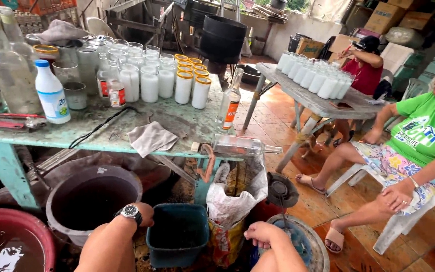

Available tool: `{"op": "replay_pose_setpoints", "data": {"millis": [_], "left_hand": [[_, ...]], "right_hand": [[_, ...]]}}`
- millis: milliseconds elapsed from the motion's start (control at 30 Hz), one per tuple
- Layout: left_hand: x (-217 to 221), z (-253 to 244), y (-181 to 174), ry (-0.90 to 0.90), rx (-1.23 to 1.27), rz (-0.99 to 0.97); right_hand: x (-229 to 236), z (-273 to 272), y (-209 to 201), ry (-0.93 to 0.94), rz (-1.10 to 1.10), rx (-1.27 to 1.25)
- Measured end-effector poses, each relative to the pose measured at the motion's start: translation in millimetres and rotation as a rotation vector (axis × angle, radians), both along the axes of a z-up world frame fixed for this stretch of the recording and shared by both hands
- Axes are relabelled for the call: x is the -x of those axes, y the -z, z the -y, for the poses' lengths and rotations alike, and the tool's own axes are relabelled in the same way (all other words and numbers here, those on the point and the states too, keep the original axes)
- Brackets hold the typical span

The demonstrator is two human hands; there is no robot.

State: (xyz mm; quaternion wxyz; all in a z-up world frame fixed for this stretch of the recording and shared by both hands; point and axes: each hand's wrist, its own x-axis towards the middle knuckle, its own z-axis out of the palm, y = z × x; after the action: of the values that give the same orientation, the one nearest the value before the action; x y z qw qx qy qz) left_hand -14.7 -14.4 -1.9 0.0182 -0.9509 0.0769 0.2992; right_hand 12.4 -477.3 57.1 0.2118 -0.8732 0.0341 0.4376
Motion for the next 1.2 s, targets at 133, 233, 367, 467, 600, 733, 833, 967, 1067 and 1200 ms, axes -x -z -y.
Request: {"op": "replay_pose_setpoints", "data": {"millis": [133,233,367,467,600,733,833,967,1067,1200], "left_hand": [[-1,0,1,0.015,-0.015,-0.016],[2,2,-3,-0.011,-0.014,-0.019],[1,2,-3,-0.003,-0.022,-0.02],[5,3,-9,-0.013,-0.013,-0.017],[2,2,-4,-0.004,-0.02,-0.024],[3,2,-6,-0.005,-0.024,-0.026],[3,1,-5,-0.003,-0.018,-0.033],[3,1,-5,0.002,-0.012,-0.017],[3,1,-4,0.0,-0.016,-0.018],[1,0,0,0.005,-0.021,-0.015]], "right_hand": [[-1,0,1,-0.009,0.005,0.018],[-2,2,4,0.02,-0.01,0.003],[-3,3,6,0.014,-0.01,0.0],[-4,3,7,0.022,-0.009,-0.002],[-4,3,9,0.01,-0.005,-0.003],[-3,2,6,0.025,-0.009,-0.011],[-3,2,7,0.001,0.0,-0.004],[-1,1,4,-0.012,0.017,0.013],[-5,4,12,-0.018,0.022,0.005],[-2,4,9,-0.003,0.018,0.001]]}}
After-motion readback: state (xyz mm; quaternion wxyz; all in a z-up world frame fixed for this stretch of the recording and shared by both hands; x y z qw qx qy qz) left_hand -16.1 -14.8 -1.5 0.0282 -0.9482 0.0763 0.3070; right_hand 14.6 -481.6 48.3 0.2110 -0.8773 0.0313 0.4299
